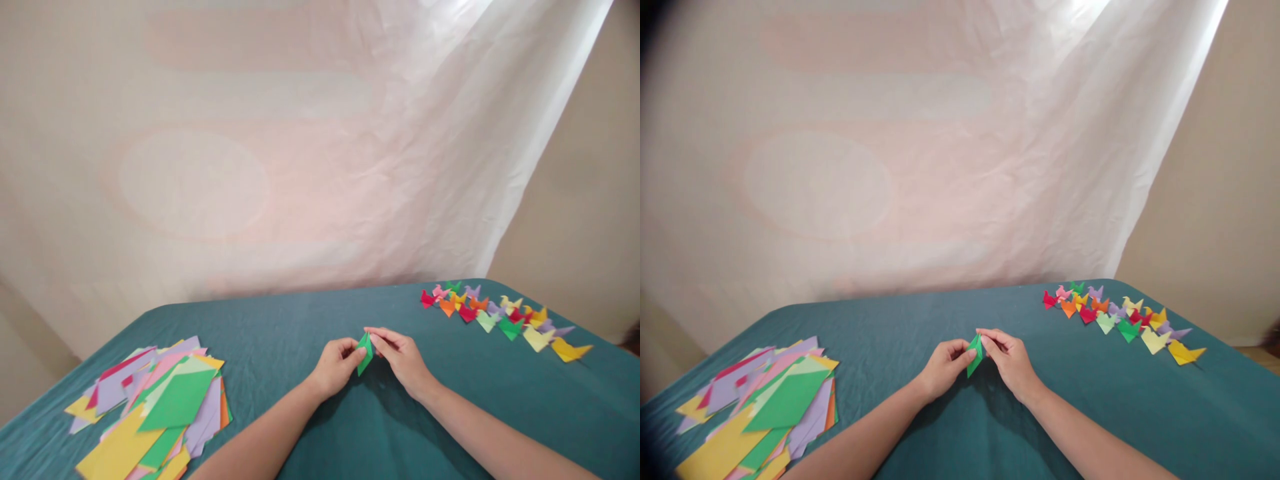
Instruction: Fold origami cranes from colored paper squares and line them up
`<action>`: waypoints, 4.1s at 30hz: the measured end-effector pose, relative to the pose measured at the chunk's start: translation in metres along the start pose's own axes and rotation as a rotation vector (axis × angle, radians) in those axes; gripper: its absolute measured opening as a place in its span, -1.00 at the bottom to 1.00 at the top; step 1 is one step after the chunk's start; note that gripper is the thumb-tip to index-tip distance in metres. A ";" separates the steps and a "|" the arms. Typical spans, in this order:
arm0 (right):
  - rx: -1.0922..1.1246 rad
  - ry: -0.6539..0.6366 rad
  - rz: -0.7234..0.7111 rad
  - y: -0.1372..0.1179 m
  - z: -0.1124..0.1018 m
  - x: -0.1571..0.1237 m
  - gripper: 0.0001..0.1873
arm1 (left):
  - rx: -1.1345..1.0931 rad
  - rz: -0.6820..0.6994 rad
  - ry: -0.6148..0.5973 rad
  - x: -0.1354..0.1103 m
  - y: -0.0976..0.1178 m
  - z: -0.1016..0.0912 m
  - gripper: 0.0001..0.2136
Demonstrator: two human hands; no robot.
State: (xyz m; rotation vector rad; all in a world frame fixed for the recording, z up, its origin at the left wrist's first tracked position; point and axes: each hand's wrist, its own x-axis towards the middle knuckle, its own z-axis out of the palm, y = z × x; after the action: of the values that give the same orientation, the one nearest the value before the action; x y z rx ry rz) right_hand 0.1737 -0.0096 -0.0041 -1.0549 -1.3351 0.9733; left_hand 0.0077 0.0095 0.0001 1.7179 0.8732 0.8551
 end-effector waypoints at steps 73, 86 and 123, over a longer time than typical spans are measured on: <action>-0.399 0.050 -0.462 -0.005 -0.003 -0.003 -0.90 | -0.135 0.050 0.003 0.000 -0.004 -0.001 -0.66; -0.495 -0.094 -0.514 -0.006 -0.010 -0.001 -0.91 | -0.068 0.026 0.029 0.000 -0.003 -0.001 -0.66; -0.555 -0.063 -0.533 -0.009 -0.005 -0.005 -0.88 | -0.228 -0.117 0.109 0.001 0.001 0.007 -0.61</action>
State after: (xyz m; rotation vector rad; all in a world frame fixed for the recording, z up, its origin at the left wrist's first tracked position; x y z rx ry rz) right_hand 0.1778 -0.0174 0.0033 -0.9868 -1.8722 0.2382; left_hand 0.0145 0.0074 -0.0003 1.4200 0.9025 0.9380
